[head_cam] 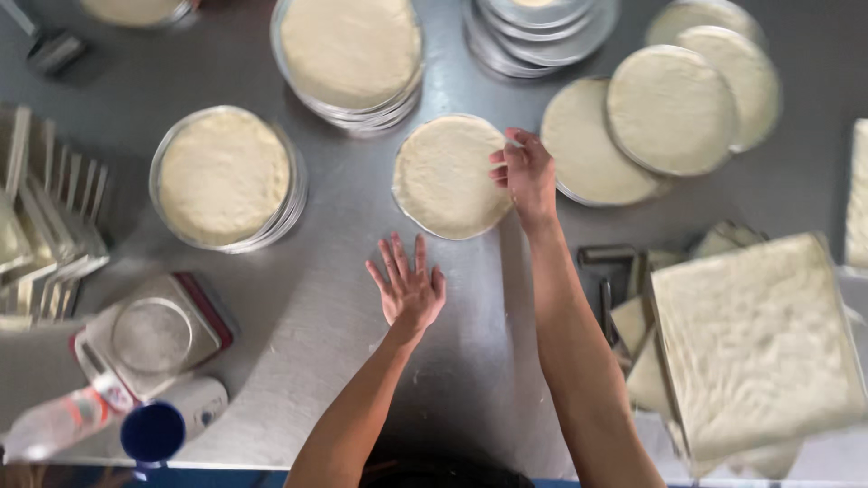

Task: The person fits sheets of dough into round metal pans by hand, pressing the edges to conform to the pan shape and smoothing the surface.

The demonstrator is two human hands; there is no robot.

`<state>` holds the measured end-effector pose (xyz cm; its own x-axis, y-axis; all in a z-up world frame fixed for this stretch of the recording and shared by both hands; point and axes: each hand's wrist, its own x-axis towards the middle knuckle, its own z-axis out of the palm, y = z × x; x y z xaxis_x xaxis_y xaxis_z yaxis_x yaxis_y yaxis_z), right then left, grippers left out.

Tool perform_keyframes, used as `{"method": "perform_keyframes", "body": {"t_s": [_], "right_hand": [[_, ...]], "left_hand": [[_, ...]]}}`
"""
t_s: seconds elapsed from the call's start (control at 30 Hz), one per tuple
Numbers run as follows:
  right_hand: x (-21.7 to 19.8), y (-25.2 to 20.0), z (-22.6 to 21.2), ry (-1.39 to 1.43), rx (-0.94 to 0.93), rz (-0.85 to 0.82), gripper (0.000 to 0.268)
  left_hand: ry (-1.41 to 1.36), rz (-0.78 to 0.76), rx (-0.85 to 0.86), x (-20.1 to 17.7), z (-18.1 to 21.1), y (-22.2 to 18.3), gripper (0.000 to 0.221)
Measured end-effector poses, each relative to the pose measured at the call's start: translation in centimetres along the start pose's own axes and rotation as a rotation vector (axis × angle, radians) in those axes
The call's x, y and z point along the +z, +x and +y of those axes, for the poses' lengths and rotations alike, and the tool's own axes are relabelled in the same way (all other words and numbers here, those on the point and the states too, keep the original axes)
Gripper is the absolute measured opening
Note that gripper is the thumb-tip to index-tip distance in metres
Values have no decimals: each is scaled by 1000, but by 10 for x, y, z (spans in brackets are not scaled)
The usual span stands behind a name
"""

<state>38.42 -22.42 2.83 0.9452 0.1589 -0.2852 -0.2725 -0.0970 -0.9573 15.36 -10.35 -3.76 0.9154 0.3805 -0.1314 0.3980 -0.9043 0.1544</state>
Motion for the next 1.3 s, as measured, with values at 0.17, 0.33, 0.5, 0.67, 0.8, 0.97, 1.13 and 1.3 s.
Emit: {"method": "perform_keyframes", "body": {"t_s": [0.17, 0.33, 0.5, 0.67, 0.8, 0.97, 1.13, 1.3], "right_hand": [[107, 18, 40, 14, -10, -424, 28], [230, -23, 42, -21, -129, -572, 30], [298, -15, 24, -609, -486, -369, 28], [324, 6, 17, -897, -693, -251, 15], [339, 14, 21, -1050, -732, -245, 15], [347, 21, 2, -1309, -782, -303, 21], [342, -3, -18, -1342, -1142, -211, 25], [324, -24, -38, -908, -655, -475, 19]], "left_hand": [[-91, -74, -47, -7, 2, 9, 68], [62, -411, -72, -18, 0, 14, 80], [-109, -434, -76, -26, -5, 16, 94], [-201, -225, -52, -15, -10, 12, 82], [-339, -14, -12, -3, -21, -1, 69], [-381, -11, 119, 12, -30, -17, 60], [-325, -29, 289, 21, -52, -73, 57], [-493, -11, 244, -12, -71, -140, 56]]}}
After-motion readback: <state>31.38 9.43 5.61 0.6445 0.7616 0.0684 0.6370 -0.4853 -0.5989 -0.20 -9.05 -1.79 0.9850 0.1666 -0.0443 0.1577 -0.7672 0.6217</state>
